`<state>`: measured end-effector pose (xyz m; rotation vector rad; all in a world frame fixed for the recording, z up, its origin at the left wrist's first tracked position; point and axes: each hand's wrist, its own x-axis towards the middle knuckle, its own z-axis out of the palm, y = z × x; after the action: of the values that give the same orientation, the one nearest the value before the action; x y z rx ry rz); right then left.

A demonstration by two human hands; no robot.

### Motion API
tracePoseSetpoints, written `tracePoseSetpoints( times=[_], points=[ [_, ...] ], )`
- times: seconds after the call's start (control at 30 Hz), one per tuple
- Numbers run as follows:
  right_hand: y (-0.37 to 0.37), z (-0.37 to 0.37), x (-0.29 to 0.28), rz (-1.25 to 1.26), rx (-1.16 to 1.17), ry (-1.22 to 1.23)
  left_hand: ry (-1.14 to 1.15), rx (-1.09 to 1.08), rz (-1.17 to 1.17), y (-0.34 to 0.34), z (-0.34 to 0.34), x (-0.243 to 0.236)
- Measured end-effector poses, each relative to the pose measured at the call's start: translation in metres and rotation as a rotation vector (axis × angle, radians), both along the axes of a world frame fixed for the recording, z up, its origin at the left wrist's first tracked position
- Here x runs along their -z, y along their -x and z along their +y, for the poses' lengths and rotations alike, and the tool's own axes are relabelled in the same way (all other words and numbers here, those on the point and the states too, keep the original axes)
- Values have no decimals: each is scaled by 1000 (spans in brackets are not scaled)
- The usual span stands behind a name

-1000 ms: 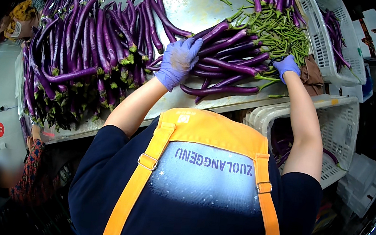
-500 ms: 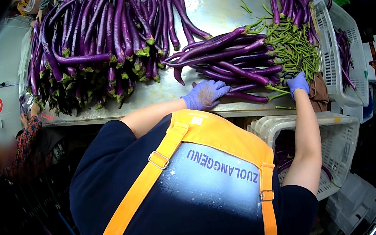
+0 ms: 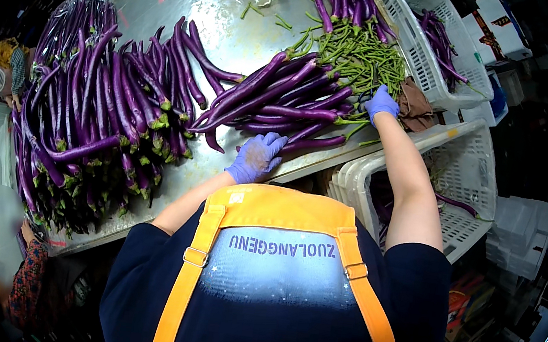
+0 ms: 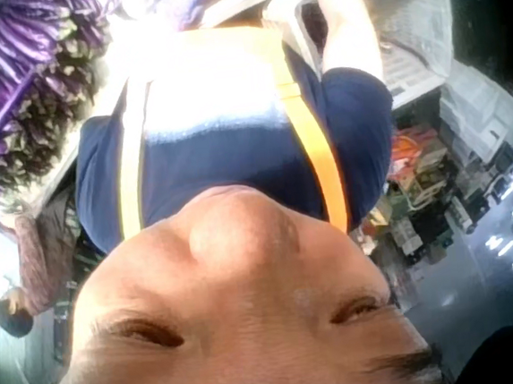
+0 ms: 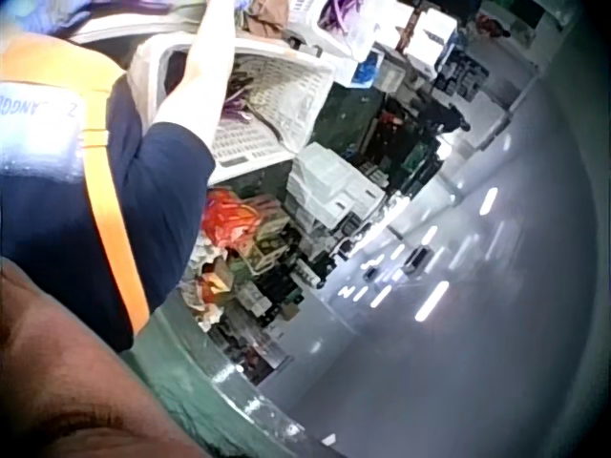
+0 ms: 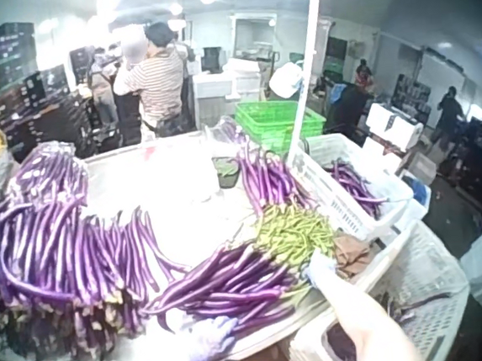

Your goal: The person sorts and trims purple eggplants by hand and with scissors on a large metal table, before placing them into a plastic crate.

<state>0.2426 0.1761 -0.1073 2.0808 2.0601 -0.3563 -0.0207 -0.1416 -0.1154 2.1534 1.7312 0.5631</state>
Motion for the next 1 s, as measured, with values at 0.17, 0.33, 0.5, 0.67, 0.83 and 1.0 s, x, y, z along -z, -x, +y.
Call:
tracePoseSetpoints(
  times=[0.17,0.33,0.5,0.67,0.83,1.0],
  points=[
    [1,10,0,103,64,66,41,-24,-17,0,-2,3],
    [-58,43,7,521,73,461,69,19,-82,-1,0,-3],
    [-41,21,-36,696,221,445,137,1,-36,6,-1,-3],
    [-68,22,-35,744,1,9,195,-11,90,-3,18,-2],
    [-94,22,-51,1198,170,-351,242,36,-68,-3,21,-12],
    [-66,-48,-163,1491,406,185,374,-43,-507,-3,20,-29]
  ],
)
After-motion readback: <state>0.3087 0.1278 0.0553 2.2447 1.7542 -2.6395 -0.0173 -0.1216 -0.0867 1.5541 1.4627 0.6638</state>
